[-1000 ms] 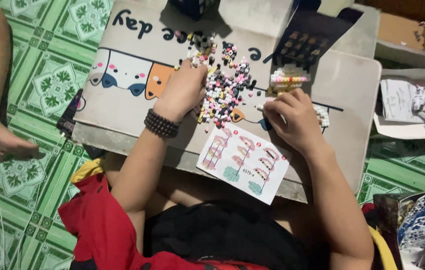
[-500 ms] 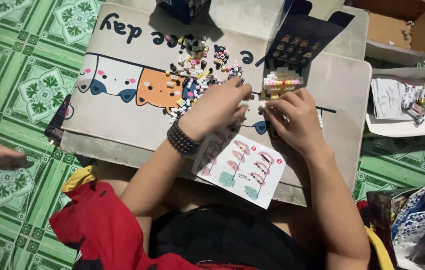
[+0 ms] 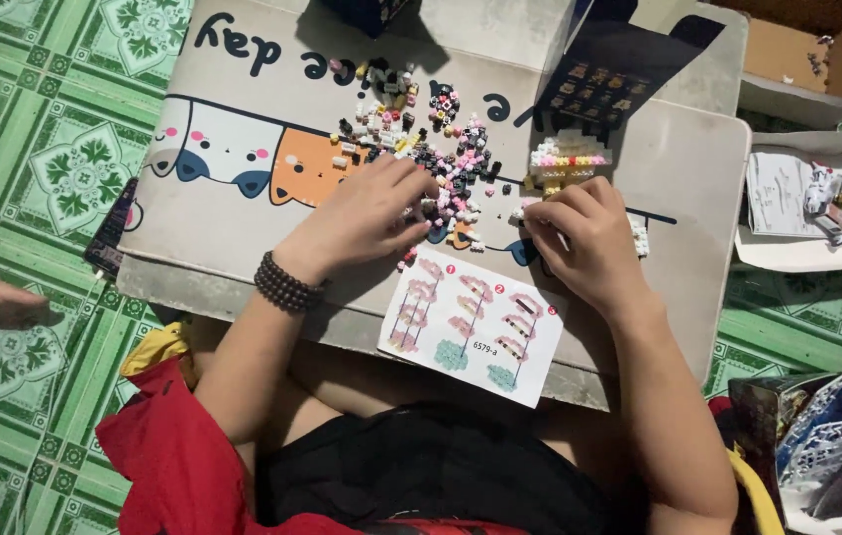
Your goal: Assembling a small figure using interlocking plastic blocks while following a printed instruction sheet.
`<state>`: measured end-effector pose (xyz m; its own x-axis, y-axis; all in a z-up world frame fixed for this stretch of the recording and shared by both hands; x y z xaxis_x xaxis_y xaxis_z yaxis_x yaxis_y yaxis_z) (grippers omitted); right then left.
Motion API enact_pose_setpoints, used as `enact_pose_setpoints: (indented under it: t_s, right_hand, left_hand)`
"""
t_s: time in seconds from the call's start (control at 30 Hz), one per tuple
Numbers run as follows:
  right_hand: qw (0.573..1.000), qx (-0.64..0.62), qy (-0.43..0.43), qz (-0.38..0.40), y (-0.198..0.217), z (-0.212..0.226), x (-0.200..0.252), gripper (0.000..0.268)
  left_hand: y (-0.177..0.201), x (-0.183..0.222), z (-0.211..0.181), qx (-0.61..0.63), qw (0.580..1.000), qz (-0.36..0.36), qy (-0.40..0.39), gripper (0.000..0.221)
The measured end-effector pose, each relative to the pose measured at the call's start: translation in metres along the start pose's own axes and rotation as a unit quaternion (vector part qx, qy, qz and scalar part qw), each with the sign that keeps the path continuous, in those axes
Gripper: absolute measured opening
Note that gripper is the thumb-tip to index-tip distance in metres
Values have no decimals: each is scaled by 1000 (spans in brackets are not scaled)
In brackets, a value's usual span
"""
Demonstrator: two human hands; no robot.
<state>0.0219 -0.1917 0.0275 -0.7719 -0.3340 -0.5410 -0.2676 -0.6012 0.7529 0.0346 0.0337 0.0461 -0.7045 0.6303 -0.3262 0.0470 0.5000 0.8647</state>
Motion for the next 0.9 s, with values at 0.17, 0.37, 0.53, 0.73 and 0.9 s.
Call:
enact_pose_setpoints:
  t_s: [0.17,0.37,0.53,0.73,0.9]
  right_hand:
    - [1000,-13,4,9,0,8,-3,11]
    - [998,-53,-3,43,1,15,-5,16]
    - [993,-106,-43,40,0,10,-4,18]
    - [989,-105,-90,50,0,6,-5,12]
    - [988,-112,-96,41,-1,7,-4,13]
  left_hand:
    - [-12,-15,-9,-25,999,-20,-41,31]
    - [-62,-29,-30,-58,992,-31,-105,27]
    - [-67,-44,-22,-55,993,-55,-85,17]
    - [-77,-42,-17,3,994,-104,-27,14]
    - [-56,-42,-28,58,984,-168,4,7]
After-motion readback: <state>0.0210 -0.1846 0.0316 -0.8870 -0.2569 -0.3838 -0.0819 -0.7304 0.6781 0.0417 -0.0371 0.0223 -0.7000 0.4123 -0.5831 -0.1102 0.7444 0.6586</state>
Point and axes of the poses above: each hand's wrist, its own x-axis away from the middle knuckle, its own y-axis out of the back of the hand, z = x × y, the point moved 5 cm from there along -x, towards the middle knuckle, and after that the axes turned 10 degrees about -z, right-handed, at the moved point
